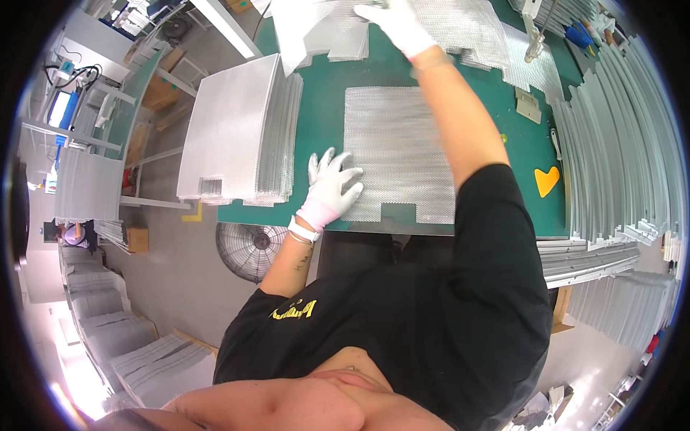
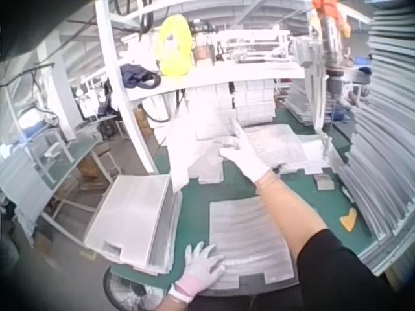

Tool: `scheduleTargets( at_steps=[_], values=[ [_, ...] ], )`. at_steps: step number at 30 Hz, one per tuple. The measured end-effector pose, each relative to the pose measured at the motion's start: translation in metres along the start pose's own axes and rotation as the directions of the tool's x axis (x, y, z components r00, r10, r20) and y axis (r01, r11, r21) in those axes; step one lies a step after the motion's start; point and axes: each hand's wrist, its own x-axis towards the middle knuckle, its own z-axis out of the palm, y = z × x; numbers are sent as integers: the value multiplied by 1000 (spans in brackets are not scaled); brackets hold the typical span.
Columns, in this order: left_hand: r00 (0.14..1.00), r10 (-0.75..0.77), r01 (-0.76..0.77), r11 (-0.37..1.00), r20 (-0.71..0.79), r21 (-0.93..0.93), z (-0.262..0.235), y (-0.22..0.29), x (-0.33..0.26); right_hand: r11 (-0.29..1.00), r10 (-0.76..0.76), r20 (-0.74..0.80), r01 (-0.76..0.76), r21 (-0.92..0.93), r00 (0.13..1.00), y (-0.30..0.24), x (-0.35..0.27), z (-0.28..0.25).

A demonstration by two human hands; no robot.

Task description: The person assembles metal frames by inserting white mesh sheets into metal profiles. They use a hammer to tap the mesh into place and a power drill to secure the components. The person handles the mesh and frames one at a time, stacking the finished units on the table.

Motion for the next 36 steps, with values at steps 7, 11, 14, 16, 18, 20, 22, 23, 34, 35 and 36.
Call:
scheduleTargets(
  at_steps=[7, 11, 14, 16, 18, 20, 22, 23, 34, 35, 36],
  values=[
    [887, -451, -176, -137, -97, -975, -55, 14, -11, 969, 76, -264, -133, -208, 962, -90, -214, 3],
    [852, -498, 116, 481, -162, -869, -51, 40, -27, 817, 117, -369, -301, -492, 922, -95, -317, 14],
    [871, -311, 113, 880, -380, -461, -31, 48, -33, 595, 128, -369, -369, -714, 921, -105, -336, 24],
    [908, -145, 50, 969, -393, -241, -23, 46, -29, 456, 190, -310, -363, -813, 932, -100, -346, 21],
    [921, -221, 121, 946, -321, -302, -17, 49, -29, 453, 156, -343, -376, -808, 926, -90, -353, 24],
    [935, -234, 156, 947, -268, -281, -13, 46, -26, 425, 163, -352, -388, -818, 922, -85, -355, 25],
    [941, -205, 138, 959, -271, -246, -3, 41, -25, 389, 242, -385, -452, -803, 891, -85, -358, 25],
    [943, -191, 129, 965, -272, -228, 1, 39, -24, 368, 244, -386, -453, -812, 890, -82, -360, 24],
    [962, -192, 172, 978, -196, -114, 17, 30, -20, 137, 250, -343, -384, -913, 905, -57, -370, 15],
    [964, -194, 175, 977, -182, -119, 15, 31, -19, 116, 281, -350, -394, -912, 893, -58, -369, 15],
    [964, -203, 184, 976, -172, -118, 13, 31, -19, 95, 312, -357, -403, -910, 880, -60, -367, 15]
  ],
)
